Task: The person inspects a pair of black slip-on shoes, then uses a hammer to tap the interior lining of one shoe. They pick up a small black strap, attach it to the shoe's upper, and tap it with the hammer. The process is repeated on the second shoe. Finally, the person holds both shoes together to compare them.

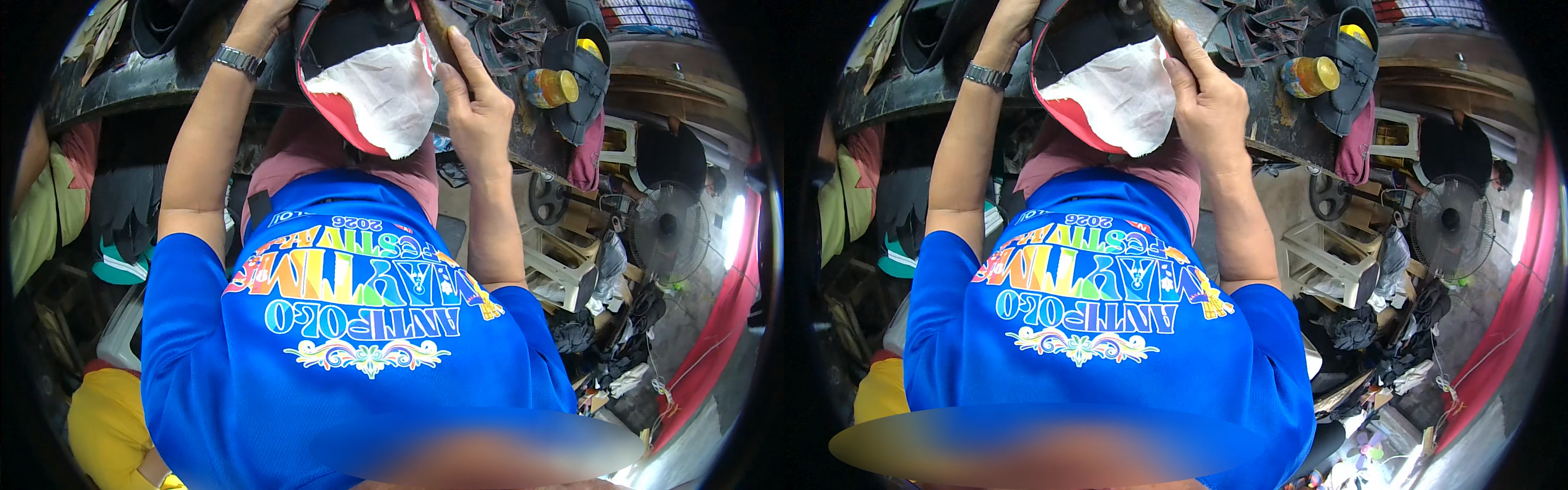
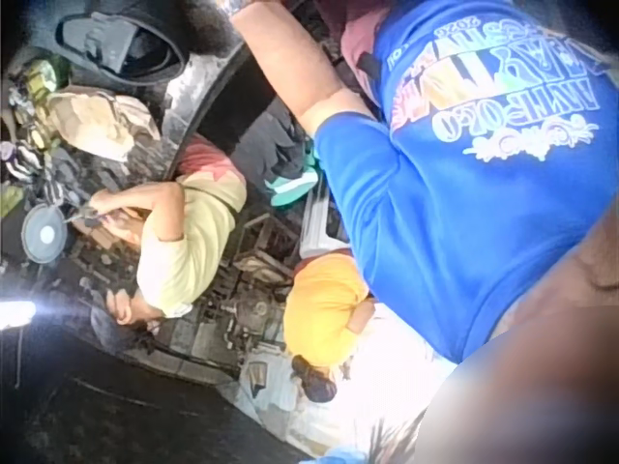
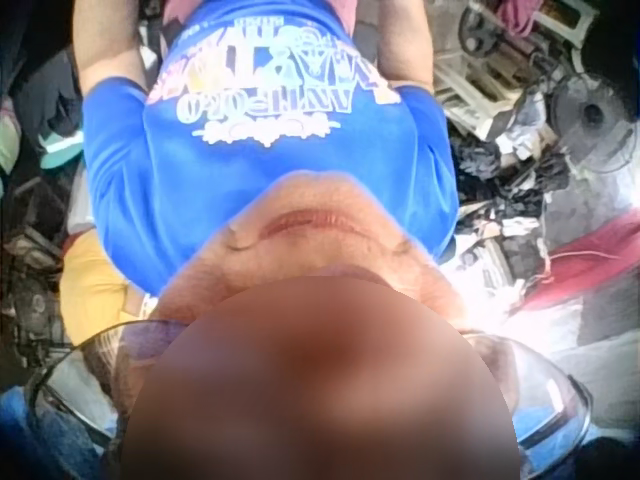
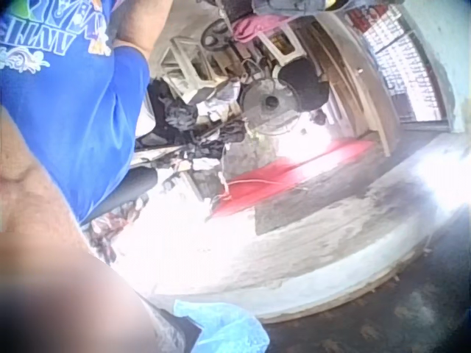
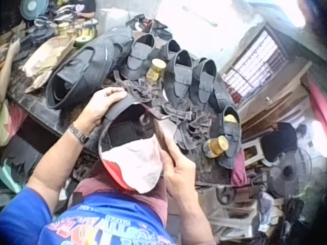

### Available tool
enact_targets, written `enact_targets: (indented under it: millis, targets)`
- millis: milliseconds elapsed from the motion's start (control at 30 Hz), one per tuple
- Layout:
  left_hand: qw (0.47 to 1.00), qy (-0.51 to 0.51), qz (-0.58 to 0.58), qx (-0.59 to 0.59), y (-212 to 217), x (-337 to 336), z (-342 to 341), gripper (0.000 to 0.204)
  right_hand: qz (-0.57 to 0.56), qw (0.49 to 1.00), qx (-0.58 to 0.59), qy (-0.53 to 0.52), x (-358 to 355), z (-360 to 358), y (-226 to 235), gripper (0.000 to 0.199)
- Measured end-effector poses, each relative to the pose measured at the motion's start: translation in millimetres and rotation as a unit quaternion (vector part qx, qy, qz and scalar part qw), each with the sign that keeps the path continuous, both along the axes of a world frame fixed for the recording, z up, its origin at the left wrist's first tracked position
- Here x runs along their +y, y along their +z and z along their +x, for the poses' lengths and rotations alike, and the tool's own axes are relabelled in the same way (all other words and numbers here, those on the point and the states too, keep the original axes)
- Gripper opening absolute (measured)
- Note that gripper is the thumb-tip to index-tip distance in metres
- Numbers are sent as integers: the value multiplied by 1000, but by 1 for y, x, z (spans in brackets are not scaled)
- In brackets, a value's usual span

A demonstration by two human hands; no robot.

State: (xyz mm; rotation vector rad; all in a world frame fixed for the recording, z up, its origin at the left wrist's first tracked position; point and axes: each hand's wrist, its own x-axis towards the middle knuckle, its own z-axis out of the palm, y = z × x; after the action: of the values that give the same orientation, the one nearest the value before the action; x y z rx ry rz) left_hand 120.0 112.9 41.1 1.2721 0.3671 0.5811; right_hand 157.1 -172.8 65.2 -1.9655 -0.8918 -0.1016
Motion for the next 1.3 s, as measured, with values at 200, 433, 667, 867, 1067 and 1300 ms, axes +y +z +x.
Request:
enact_targets:
  millis: [200,433,667,867,1067,1300]
  targets:
    - [998,-36,-49,1,-4,1,-2,29,-51,996,67,5,2,4,-5,40]
    - [915,-44,-360,-175,-5,13,-61,48,81,993,50,-66,-103,-19,-11,48]
    - [678,-396,-354,-508,-37,36,-56,55,-91,962,-156,-203,-159,3,-41,33]
    - [662,-392,-363,-526,-45,24,-55,54,-169,933,-229,-220,-172,22,-63,32]
    - [645,-409,-356,-538,-44,13,-48,51,-208,914,-286,-199,-175,44,-64,31]
    - [636,-411,-343,-556,-45,5,-41,48,-235,915,-268,-189,-178,59,-66,32]
